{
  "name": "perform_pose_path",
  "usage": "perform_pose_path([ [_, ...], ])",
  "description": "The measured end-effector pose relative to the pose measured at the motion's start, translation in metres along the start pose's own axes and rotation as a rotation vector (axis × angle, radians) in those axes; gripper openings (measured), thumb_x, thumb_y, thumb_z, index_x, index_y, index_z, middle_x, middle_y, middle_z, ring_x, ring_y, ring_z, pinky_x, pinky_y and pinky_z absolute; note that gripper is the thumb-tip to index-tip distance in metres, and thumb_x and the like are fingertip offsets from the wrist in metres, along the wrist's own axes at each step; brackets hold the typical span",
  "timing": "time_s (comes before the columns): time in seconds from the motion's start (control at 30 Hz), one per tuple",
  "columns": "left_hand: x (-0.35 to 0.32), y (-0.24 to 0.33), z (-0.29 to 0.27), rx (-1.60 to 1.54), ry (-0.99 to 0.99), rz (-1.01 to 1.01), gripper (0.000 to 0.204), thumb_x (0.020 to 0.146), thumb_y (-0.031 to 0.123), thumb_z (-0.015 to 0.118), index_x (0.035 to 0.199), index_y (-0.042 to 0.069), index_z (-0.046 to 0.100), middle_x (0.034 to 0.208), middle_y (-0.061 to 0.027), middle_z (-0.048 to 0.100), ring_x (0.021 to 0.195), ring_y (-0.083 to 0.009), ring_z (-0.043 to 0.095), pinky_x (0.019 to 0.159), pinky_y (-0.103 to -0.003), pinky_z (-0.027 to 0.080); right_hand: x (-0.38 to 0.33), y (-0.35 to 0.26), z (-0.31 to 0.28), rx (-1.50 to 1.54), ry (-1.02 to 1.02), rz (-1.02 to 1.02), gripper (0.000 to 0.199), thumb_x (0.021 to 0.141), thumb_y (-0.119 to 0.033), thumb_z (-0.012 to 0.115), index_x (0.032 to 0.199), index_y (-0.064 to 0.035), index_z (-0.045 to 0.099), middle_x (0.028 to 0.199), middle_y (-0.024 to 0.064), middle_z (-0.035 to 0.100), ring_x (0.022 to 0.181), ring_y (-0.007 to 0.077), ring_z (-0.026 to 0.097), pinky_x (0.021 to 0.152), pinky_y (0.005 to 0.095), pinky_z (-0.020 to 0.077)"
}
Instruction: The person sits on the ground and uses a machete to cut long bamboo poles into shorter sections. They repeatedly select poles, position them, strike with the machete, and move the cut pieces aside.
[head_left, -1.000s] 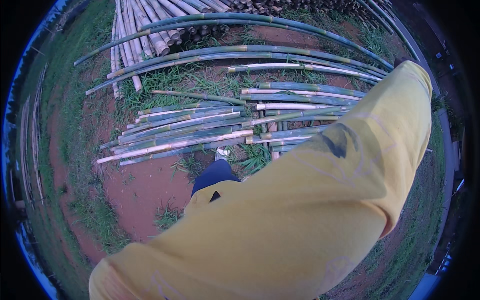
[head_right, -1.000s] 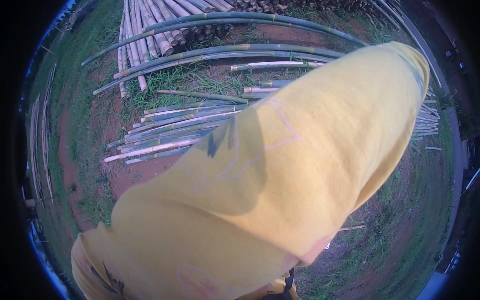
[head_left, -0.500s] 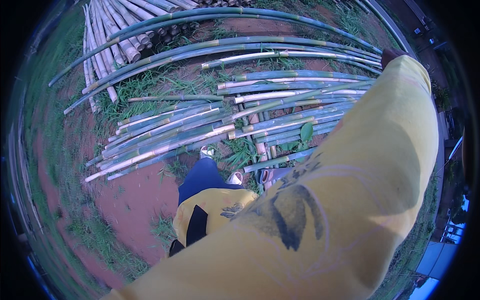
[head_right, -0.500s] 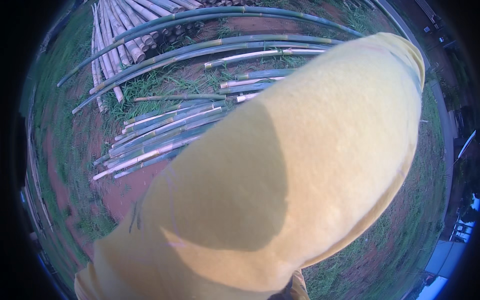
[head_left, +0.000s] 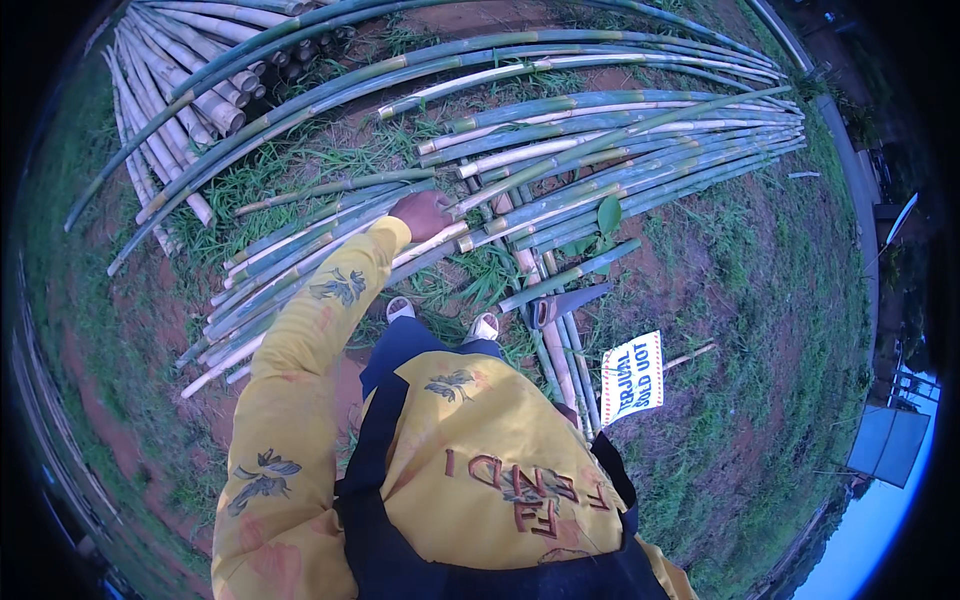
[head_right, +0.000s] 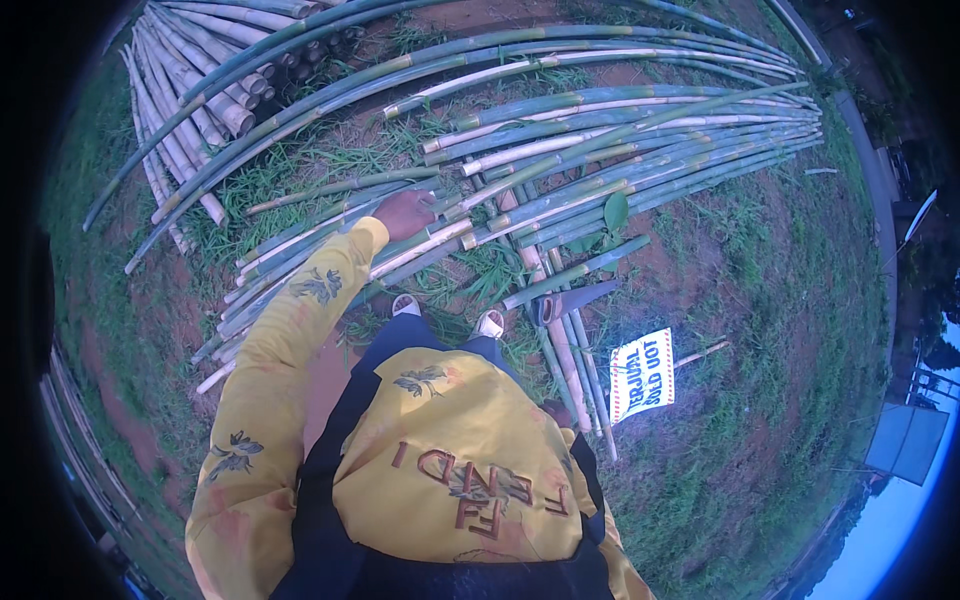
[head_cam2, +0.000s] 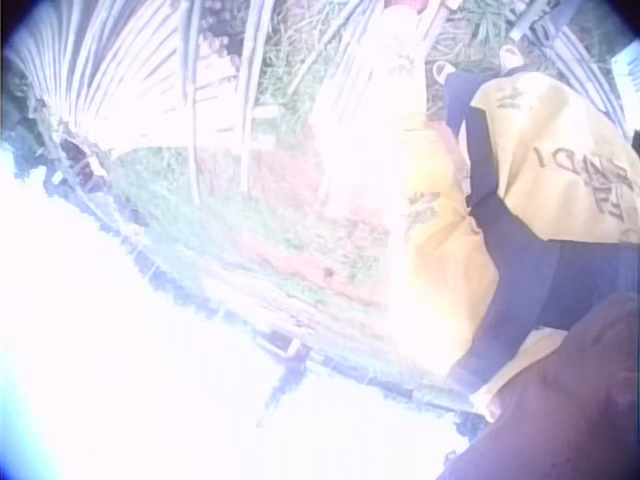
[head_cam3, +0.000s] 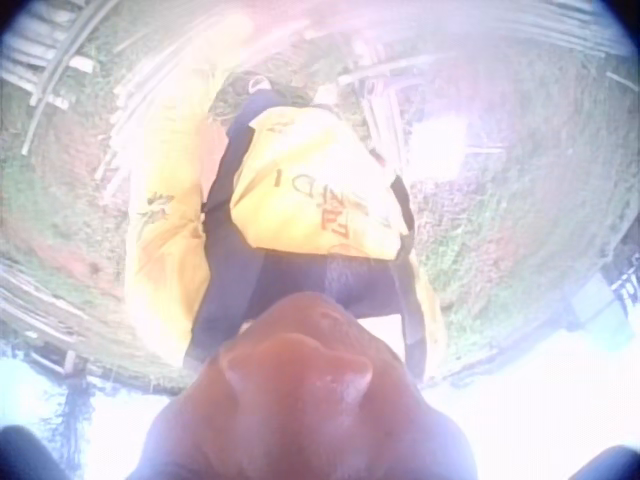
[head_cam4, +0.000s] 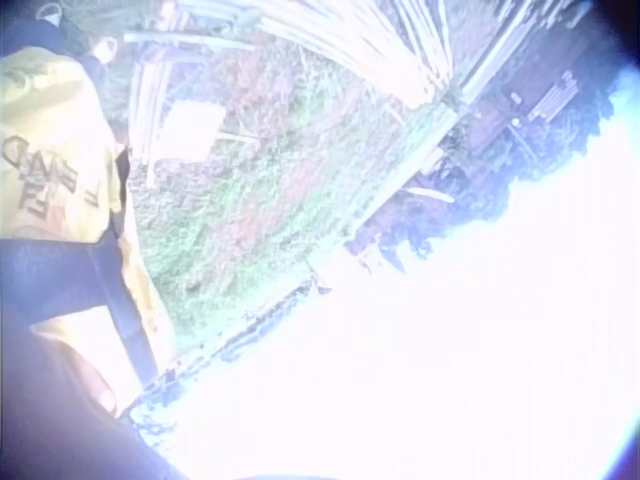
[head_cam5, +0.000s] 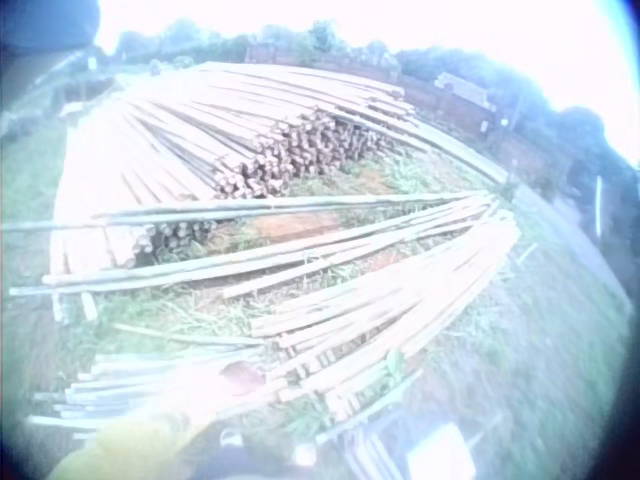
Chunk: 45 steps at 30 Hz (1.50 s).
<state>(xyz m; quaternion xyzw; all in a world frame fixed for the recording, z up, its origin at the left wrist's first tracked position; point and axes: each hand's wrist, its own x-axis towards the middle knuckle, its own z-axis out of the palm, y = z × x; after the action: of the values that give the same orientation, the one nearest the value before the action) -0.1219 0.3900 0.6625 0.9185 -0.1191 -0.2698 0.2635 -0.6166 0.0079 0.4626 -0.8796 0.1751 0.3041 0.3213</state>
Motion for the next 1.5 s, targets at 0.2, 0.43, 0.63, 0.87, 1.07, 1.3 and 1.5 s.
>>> perform_pose_path([
  [0.2, -0.194, -0.228, 0.196, -0.672, -0.318, -0.369, 0.066, 0.096, 0.054, 0.055, 0.145, 0.010, 0.054, 0.145, -0.0224, 0.054, 0.135, -0.0350, 0.051, 0.116, -0.039, 0.034, 0.013, -0.095, 0.029, 0.186, -0.020, 0.244, 0.035, 0.086, -0.038, 0.070, 0.112, -0.0155, 0.076, 0.118, 0.0227, 0.070, 0.108, 0.0371, 0.069, 0.099, 0.0410, 0.0526],
  [0.43, -0.230, -0.289, 0.169, 0.146, -0.650, -0.369, 0.037, 0.103, 0.033, 0.048, 0.121, 0.011, 0.072, 0.113, -0.0201, 0.072, 0.105, -0.0409, 0.067, 0.090, -0.048, 0.053, 0.047, -0.184, 0.009, 0.281, 0.134, 0.289, 0.042, 0.084, -0.037, 0.067, 0.119, -0.0149, 0.075, 0.109, 0.0198, 0.074, 0.104, 0.0352, 0.071, 0.095, 0.0413, 0.0540],
  [0.63, -0.183, -0.373, 0.166, 0.425, -0.249, 0.070, 0.040, 0.090, 0.039, 0.063, 0.111, 0.007, 0.076, 0.112, -0.0190, 0.073, 0.096, -0.0352, 0.071, 0.090, -0.042, 0.055, 0.065, -0.264, -0.026, 0.486, 0.064, 0.403, 0.042, 0.083, -0.029, 0.070, 0.120, -0.0077, 0.073, 0.092, 0.0173, 0.076, 0.088, 0.0255, 0.075, 0.085, 0.0360, 0.0573],
  [0.87, -0.066, -0.278, 0.098, -0.530, -0.127, -0.516, 0.055, 0.076, 0.036, 0.081, 0.120, 0.004, 0.071, 0.109, -0.0187, 0.074, 0.099, -0.0310, 0.072, 0.093, -0.040, 0.055, 0.140, -0.238, -0.010, 0.364, 0.071, 0.383, 0.045, 0.078, -0.039, 0.070, 0.113, -0.0117, 0.077, 0.114, 0.0193, 0.073, 0.113, 0.0361, 0.068, 0.103, 0.0396, 0.0505],
  [1.07, -0.016, -0.253, 0.058, -0.427, 0.004, -0.540, 0.065, 0.074, 0.045, 0.085, 0.116, -0.002, 0.072, 0.106, -0.0167, 0.074, 0.101, -0.0238, 0.069, 0.089, -0.039, 0.055, 0.202, -0.267, -0.070, 1.117, 0.068, 0.436, 0.045, 0.089, -0.010, 0.066, 0.132, 0.0013, 0.059, 0.085, 0.0201, 0.072, 0.063, 0.0265, 0.071, 0.055, 0.0380, 0.0581],
  [1.3, 0.020, -0.308, 0.009, -0.538, 0.128, -0.467, 0.044, 0.086, 0.039, 0.075, 0.105, 0.000, 0.073, 0.095, -0.0097, 0.073, 0.081, -0.0189, 0.066, 0.076, -0.033, 0.054, 0.232, -0.242, -0.073, 1.356, 0.077, 0.368, 0.043, 0.093, -0.014, 0.063, 0.135, -0.0049, 0.056, 0.091, 0.0179, 0.072, 0.063, 0.0297, 0.069, 0.055, 0.0411, 0.0569],
  [1.5, 0.050, -0.265, -0.014, -0.626, -0.020, -0.552, 0.047, 0.089, 0.045, 0.071, 0.108, 0.003, 0.073, 0.102, -0.0131, 0.073, 0.090, -0.0212, 0.069, 0.081, -0.032, 0.053, 0.202, -0.172, 0.014, 0.554, 0.226, -0.048, 0.023, 0.093, -0.015, 0.063, 0.112, -0.0012, 0.065, 0.084, 0.0222, 0.070, 0.067, 0.0397, 0.069, 0.059, 0.0520, 0.0563],
])
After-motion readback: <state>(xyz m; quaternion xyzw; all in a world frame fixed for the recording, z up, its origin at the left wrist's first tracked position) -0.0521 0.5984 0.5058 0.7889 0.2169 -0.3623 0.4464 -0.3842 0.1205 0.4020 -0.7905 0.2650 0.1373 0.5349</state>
